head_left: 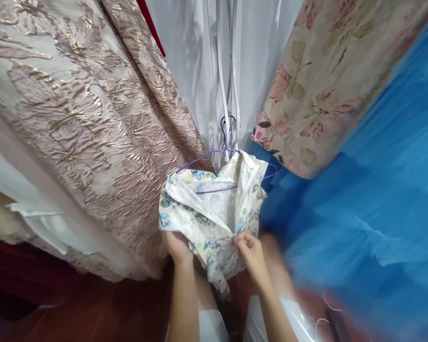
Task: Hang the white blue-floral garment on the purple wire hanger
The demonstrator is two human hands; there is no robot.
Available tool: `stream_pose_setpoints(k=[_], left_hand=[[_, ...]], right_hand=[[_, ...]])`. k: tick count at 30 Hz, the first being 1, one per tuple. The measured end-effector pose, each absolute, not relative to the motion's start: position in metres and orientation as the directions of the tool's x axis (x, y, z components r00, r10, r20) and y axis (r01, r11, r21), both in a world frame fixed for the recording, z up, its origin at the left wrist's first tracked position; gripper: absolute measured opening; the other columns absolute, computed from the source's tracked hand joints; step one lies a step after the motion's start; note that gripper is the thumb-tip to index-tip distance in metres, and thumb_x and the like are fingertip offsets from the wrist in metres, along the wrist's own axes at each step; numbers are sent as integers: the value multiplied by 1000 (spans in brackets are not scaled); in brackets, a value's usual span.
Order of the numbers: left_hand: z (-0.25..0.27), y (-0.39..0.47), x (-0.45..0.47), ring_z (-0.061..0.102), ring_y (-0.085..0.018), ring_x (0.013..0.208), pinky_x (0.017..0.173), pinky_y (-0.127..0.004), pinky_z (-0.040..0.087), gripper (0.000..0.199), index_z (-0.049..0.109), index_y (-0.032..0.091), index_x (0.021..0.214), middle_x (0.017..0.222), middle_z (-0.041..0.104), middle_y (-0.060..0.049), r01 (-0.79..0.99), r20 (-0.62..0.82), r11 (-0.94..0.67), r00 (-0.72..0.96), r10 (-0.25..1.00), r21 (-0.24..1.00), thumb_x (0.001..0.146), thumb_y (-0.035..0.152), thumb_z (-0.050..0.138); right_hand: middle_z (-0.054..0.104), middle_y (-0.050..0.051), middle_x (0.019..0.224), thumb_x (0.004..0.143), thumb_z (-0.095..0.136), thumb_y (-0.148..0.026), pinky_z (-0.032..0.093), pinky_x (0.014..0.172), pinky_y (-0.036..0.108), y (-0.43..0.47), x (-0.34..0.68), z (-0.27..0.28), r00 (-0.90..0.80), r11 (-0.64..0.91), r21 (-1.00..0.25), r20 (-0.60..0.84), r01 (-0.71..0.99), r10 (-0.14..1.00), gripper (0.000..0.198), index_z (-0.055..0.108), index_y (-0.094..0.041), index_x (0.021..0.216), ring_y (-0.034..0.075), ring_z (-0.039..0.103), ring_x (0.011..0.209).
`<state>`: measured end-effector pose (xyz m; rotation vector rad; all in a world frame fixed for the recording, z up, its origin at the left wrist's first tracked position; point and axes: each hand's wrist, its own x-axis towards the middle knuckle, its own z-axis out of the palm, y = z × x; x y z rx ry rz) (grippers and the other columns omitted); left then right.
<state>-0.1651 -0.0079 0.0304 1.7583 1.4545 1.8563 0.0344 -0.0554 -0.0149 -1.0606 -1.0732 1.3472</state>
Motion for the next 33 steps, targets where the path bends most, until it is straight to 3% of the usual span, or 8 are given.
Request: stream_pose_setpoints(k=[2,4,10,13,21,26,29,33], left_hand=[[43,-13,-173,50,-29,140,118,-56,42,44,51,28,146,144,57,-10,491,678,-478,-413,609,728,103,34,45],[65,-13,-187,49,-27,142,124,-50,37,51,53,29,145,143,58,-8,571,714,-449,-417,563,687,95,21,47],[121,4,-206,30,-34,153,131,-54,21,78,54,28,146,155,48,-7,778,620,-390,0,785,493,71,6,63],[132,27,-187,35,-36,150,129,-54,25,78,51,19,147,154,46,-13,729,547,-396,35,837,558,71,7,68],[129,88,-137,55,-32,130,121,-49,39,58,56,16,128,135,55,-17,606,680,-417,-298,670,677,73,-2,64],[129,71,-107,67,-21,104,99,-37,57,49,61,18,118,124,64,-12,514,719,-572,-134,682,639,76,-6,53],[129,50,-93,64,-22,116,102,-36,56,43,65,19,114,128,62,-10,509,750,-653,22,661,561,79,-3,54],[114,13,-104,55,-25,131,117,-41,44,31,64,19,111,128,61,-12,574,789,-620,-77,610,535,85,5,55]], right_hand=[[48,-4,47,75,64,-40,29,49,24,-64,37,-11,-56,-41,-977,-30,-207,998,27,52,-21,60,10,39,47],[50,-4,49,74,62,-37,29,49,24,-73,36,-8,-62,-30,-976,-17,-214,998,21,57,-20,62,10,40,48],[48,-5,49,74,61,-34,26,49,24,-91,33,-2,-69,8,-972,25,-233,997,17,58,-21,64,10,38,48],[48,-4,50,75,59,-33,29,51,25,-91,33,2,-129,58,-981,82,-183,988,20,53,-22,59,11,40,50],[49,-4,53,76,58,-30,32,56,25,-107,38,6,-239,115,-986,142,-122,960,21,51,-21,58,12,43,55],[49,-4,54,78,60,-28,30,56,25,-123,41,0,-206,114,-983,142,-141,968,20,51,-21,60,11,41,57],[48,-5,52,77,59,-29,29,53,25,-126,40,-6,-198,95,-981,128,-168,972,20,51,-22,61,11,40,53],[47,-5,49,74,60,-34,30,51,25,-120,40,-14,-169,70,-976,106,-206,980,19,53,-21,61,11,39,50]])
